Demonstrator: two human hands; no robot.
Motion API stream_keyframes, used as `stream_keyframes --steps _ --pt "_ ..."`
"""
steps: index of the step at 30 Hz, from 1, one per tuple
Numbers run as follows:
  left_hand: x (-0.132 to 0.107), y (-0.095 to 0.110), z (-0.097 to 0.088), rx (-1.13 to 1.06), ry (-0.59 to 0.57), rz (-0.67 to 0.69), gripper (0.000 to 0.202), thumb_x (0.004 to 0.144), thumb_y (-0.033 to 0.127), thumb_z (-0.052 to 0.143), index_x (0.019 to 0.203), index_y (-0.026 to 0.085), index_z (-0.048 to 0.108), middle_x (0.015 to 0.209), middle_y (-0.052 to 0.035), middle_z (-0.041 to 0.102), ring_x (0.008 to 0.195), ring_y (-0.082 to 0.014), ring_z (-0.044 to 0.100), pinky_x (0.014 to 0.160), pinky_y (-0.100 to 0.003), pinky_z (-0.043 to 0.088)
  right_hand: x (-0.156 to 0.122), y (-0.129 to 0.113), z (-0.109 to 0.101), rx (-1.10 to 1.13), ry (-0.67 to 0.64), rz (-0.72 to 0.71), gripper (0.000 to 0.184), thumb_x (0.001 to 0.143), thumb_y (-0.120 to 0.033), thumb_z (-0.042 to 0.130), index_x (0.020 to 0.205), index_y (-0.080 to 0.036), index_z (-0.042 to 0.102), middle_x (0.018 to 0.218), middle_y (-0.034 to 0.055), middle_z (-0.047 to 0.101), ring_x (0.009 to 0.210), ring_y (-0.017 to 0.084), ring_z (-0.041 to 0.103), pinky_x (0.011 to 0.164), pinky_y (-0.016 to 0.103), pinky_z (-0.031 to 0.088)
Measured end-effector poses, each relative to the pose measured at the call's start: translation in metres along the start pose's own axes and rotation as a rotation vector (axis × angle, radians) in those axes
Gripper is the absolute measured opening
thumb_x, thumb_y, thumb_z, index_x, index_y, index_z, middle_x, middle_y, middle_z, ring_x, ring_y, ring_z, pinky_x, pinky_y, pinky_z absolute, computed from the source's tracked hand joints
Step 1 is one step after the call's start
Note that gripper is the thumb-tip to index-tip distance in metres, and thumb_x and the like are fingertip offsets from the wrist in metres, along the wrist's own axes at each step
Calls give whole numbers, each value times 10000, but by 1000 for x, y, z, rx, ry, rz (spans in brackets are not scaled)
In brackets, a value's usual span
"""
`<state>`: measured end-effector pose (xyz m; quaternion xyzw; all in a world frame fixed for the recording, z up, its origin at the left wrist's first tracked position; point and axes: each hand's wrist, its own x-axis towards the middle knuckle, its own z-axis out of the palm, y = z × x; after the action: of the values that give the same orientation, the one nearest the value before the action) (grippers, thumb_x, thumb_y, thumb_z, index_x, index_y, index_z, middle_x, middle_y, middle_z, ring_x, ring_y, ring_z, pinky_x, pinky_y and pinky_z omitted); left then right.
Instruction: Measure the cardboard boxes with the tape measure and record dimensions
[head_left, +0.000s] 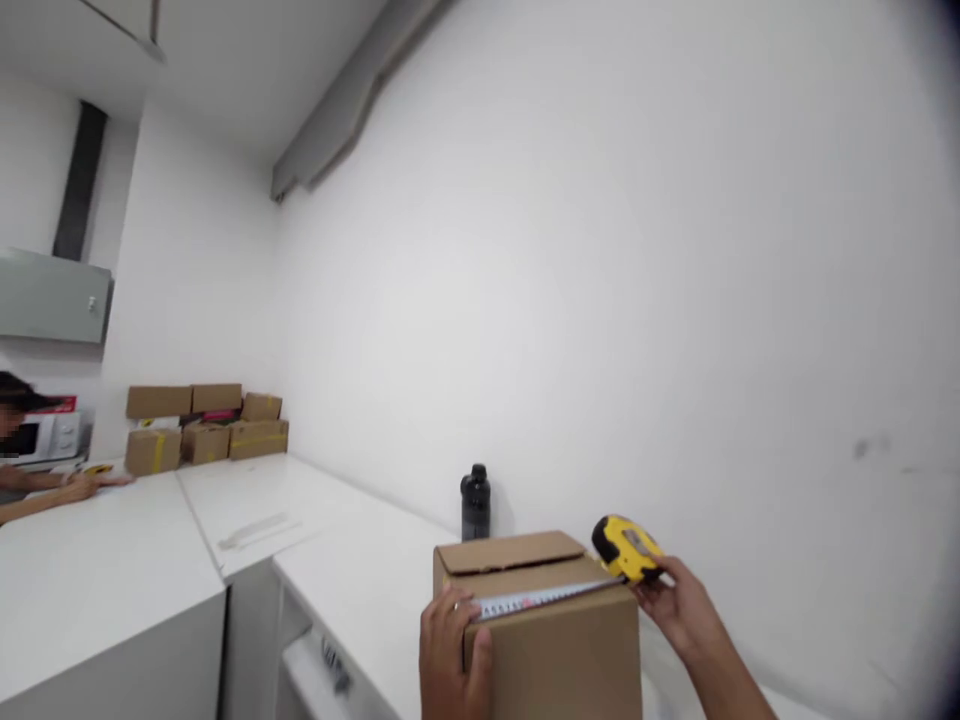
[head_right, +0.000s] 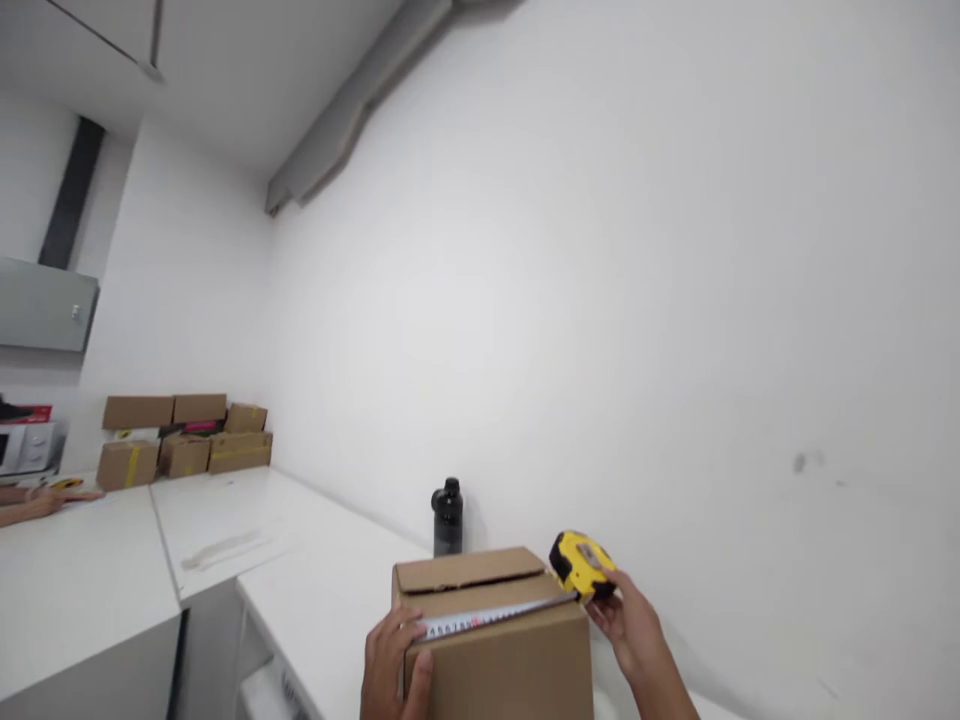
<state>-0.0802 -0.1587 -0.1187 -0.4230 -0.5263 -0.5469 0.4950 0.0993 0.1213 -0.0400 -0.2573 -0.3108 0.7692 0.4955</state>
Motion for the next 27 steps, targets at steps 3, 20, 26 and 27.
stream_keyframes --steps 3,20,26,27 --pt "16 23 -21 -9 -155 -51 176 1027 242 602 1155 264 721 1223 -72 808 1198 -272 748 968 -458 653 -19 -12 0 159 50 91 318 720 -160 609 1033 -200 640 799 39 707 624 170 683 522 255 586" --pt "35 32 -10 -154 -312 -123 329 1116 530 485 1161 247 645 1238 -99 752 1273 -248 675 1215 -500 429 -19 -36 -3 210 103 136 269 961 -474 662 1052 -234 581 1017 56 665 973 211 716 792 414 660" --pt "34 28 -12 -171 -285 -79 241 1112 447 540 1187 247 650 1255 -94 758 1295 -240 673 1205 -487 430 -18 -31 -2 307 113 102 164 929 -322 604 1059 -224 588 1028 53 681 961 186 709 785 358 652" --pt "34 28 -13 -173 -291 -74 234 1112 436 548 1199 246 653 1266 -96 757 1308 -241 668 1202 -484 432 -21 -31 0 357 76 73 170 933 -326 573 1066 -224 602 1027 50 687 968 185 711 787 352 651"
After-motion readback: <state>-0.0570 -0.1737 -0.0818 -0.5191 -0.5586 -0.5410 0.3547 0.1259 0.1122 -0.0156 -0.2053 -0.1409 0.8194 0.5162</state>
